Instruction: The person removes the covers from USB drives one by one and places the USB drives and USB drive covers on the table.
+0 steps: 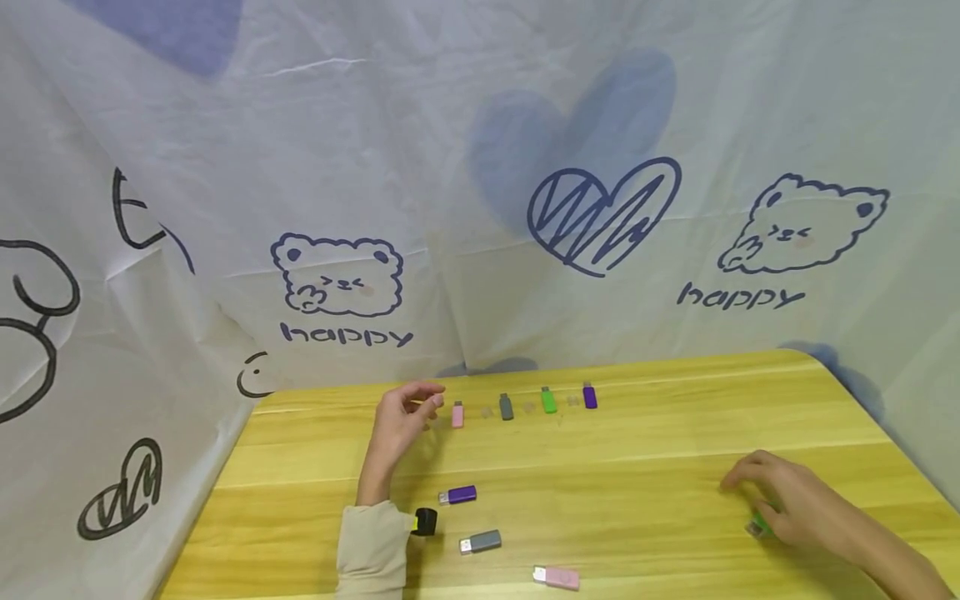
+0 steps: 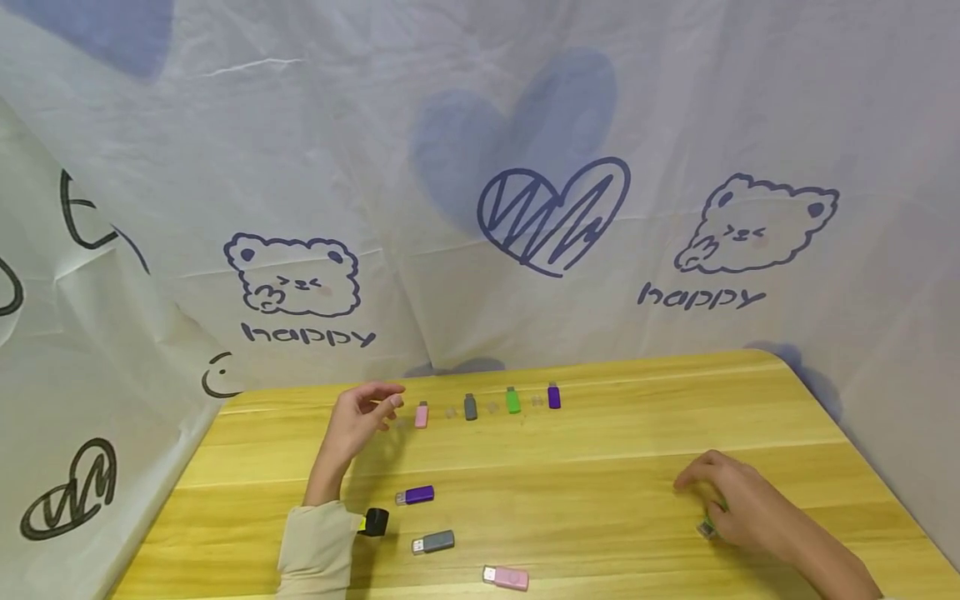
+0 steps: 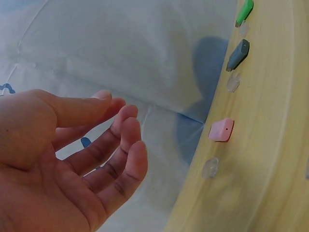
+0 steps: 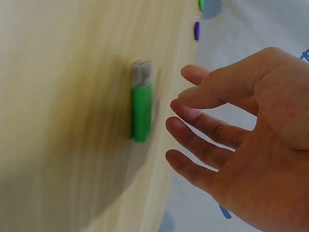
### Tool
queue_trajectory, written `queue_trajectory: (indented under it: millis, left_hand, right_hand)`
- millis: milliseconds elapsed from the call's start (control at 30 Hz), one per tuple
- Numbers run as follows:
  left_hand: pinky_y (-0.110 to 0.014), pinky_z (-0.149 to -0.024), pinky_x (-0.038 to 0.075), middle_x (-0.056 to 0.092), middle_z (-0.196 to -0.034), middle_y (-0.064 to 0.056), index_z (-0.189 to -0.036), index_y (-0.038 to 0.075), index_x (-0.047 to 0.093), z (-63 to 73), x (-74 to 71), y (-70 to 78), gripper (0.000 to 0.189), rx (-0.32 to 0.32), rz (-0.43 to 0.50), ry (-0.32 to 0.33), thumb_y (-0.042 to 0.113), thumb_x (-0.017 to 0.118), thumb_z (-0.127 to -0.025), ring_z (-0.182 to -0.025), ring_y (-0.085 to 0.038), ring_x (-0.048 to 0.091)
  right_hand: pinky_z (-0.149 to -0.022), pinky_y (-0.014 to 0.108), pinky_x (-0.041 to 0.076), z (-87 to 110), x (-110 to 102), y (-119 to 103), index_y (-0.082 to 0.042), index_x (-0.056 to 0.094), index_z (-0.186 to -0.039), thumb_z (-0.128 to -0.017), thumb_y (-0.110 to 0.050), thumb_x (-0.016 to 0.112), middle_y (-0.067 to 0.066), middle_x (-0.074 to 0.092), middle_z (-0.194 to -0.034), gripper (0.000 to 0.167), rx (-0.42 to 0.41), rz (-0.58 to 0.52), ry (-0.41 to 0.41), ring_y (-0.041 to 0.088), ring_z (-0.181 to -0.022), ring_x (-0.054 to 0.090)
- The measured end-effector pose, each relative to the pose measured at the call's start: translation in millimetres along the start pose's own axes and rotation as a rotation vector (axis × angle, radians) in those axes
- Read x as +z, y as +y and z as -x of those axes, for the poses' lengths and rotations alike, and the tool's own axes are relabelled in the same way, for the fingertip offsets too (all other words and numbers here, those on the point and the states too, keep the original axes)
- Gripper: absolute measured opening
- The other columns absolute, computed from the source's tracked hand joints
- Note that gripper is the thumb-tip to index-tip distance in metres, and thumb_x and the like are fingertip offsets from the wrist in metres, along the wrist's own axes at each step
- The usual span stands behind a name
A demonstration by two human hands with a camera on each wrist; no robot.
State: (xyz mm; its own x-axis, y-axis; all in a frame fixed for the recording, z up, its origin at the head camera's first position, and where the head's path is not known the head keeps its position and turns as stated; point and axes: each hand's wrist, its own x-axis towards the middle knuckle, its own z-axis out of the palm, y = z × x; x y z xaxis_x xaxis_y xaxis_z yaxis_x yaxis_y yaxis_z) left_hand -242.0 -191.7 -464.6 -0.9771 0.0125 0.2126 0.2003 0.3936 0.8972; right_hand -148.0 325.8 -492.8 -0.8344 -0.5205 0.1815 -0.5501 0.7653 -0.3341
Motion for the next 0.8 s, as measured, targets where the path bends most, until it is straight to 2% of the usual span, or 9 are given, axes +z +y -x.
queue_trajectory:
  millis: [67,167,233,333,467,633,800]
  left_hand:
    - [-0.039,-0.064,0.061,0.073,-0.101,-0.017,-0.109,-0.001,0.075,0.5,-0.5,1.4,0.014,0.000,-0.008,-0.010,0.005,0.068,-0.099,-0.081,-0.036,0.068]
    - [-0.038,-0.065,0.061,0.073,-0.100,-0.017,-0.111,-0.001,0.075,0.9,-0.5,2.5,0.015,-0.004,-0.011,-0.018,0.006,0.067,-0.100,-0.082,-0.038,0.068]
    - [-0.037,-0.065,0.061,0.073,-0.100,-0.016,-0.112,-0.001,0.074,1.3,-0.1,3.3,0.016,-0.008,-0.007,-0.016,0.007,0.066,-0.101,-0.084,-0.040,0.067]
    - [-0.031,-0.065,0.059,0.073,-0.099,-0.016,-0.113,0.000,0.074,2.5,-0.3,4.5,0.017,-0.026,0.008,-0.007,0.008,0.065,-0.102,-0.085,-0.041,0.067]
    - [-0.025,-0.064,0.058,0.073,-0.101,-0.016,-0.114,-0.001,0.074,4.9,-2.1,4.8,0.018,-0.035,0.023,-0.007,0.007,0.064,-0.102,-0.085,-0.040,0.068]
    - [-0.031,-0.066,0.060,0.073,-0.102,-0.019,-0.115,-0.002,0.073,3.6,-2.7,5.8,0.019,-0.016,0.045,-0.017,0.009,0.064,-0.102,-0.085,-0.038,0.068]
    - [-0.035,-0.066,0.061,0.073,-0.103,-0.020,-0.115,-0.002,0.073,2.1,-0.9,5.0,0.019,-0.003,0.048,-0.017,0.008,0.064,-0.102,-0.083,-0.035,0.068]
  right_hand:
    - [-0.075,0.037,0.060,6.1,1,2,-0.017,0.075,-0.104,-0.069,0.012,0.081,-0.003,0.065,-0.106,0.046,-0.023,-0.008,-0.001,0.018,-0.095,0.066]
    - [-0.071,0.032,0.059,13.3,4,4,-0.017,0.074,-0.103,-0.065,0.013,0.083,-0.005,0.065,-0.103,0.049,-0.080,-0.018,0.045,0.010,-0.092,0.064]
    - [-0.068,0.030,0.059,16.7,8,5,-0.017,0.074,-0.103,-0.061,0.017,0.081,-0.005,0.065,-0.102,0.054,-0.131,-0.038,0.078,0.007,-0.090,0.063]
    - [-0.067,0.027,0.059,21.7,12,7,-0.017,0.073,-0.104,-0.056,0.023,0.074,-0.006,0.064,-0.103,0.063,-0.176,-0.094,0.085,0.005,-0.091,0.062]
    - [-0.065,0.024,0.058,25.0,18,11,-0.018,0.072,-0.105,-0.062,0.025,0.076,-0.006,0.063,-0.104,0.061,-0.222,-0.155,0.076,0.004,-0.091,0.063]
    - [-0.063,0.024,0.057,25.3,17,15,-0.022,0.071,-0.102,-0.067,0.017,0.084,-0.010,0.061,-0.101,0.054,-0.219,-0.172,0.044,0.002,-0.087,0.062]
    - [-0.063,0.024,0.057,27.4,12,18,-0.021,0.069,-0.099,-0.071,0.008,0.086,-0.012,0.062,-0.098,0.044,-0.154,-0.169,-0.009,0.000,-0.087,0.062]
